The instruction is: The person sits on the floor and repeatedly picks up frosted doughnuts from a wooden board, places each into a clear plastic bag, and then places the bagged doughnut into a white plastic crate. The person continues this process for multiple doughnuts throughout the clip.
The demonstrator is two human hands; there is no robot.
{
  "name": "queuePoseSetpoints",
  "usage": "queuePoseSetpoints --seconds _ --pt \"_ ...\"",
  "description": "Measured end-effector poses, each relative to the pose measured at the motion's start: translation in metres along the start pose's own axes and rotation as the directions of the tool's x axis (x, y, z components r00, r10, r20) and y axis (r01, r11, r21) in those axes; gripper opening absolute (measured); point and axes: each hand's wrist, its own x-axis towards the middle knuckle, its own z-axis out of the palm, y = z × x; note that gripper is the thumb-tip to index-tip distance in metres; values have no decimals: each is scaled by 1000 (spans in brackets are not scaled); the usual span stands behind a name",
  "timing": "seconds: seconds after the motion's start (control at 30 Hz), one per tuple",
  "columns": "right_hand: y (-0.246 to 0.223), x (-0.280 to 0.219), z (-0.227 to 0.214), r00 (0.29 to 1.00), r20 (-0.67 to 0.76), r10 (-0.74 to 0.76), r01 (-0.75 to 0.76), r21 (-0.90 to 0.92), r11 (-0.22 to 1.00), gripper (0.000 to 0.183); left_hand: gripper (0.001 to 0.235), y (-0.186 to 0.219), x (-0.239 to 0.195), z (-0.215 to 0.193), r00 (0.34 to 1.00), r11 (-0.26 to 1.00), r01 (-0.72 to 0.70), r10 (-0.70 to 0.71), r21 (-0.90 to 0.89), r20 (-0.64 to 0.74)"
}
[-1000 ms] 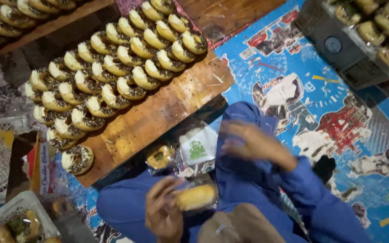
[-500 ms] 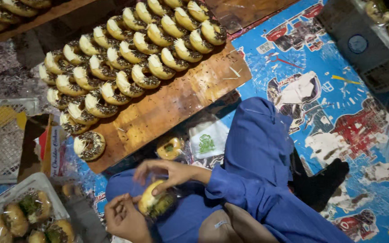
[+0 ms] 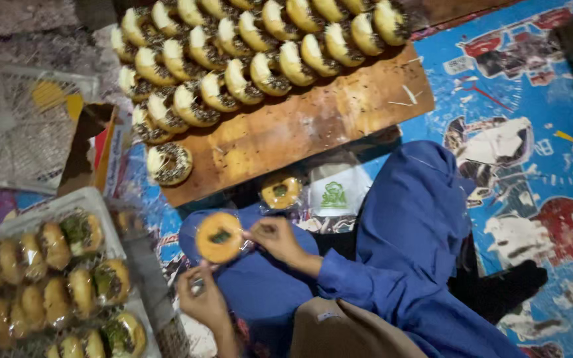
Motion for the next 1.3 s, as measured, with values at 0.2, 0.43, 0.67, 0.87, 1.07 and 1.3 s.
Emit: queuePoseSetpoints --seconds 0.2,0.43,0.67,0.87,1.07,1.3 --pt "47 -37 -27 984 -81 157 -141 178 974 25 8 -63 -25 18 953 866 304 -274 -397 132" --pt "30 27 -78 895 -430 -116 -12 -284 959 52 31 -42 -7 163 935 890 237 -101 -390 339" --pt "33 74 -108 847 -492 200 -226 6 974 86 85 -67 55 236 686 903 156 -390 400 614" --pt "27 69 -108 871 -245 427 -396 166 903 75 91 -72 65 254 307 829 436 -502 349 809" --pt "-1 17 -103 990 -100 95 -84 112 990 77 105 -28 24 190 582 988 75 -153 135 799" --pt "-76 -15 -25 906 368 -208 120 249 961 135 144 52 5 35 711 719 332 236 -611 663"
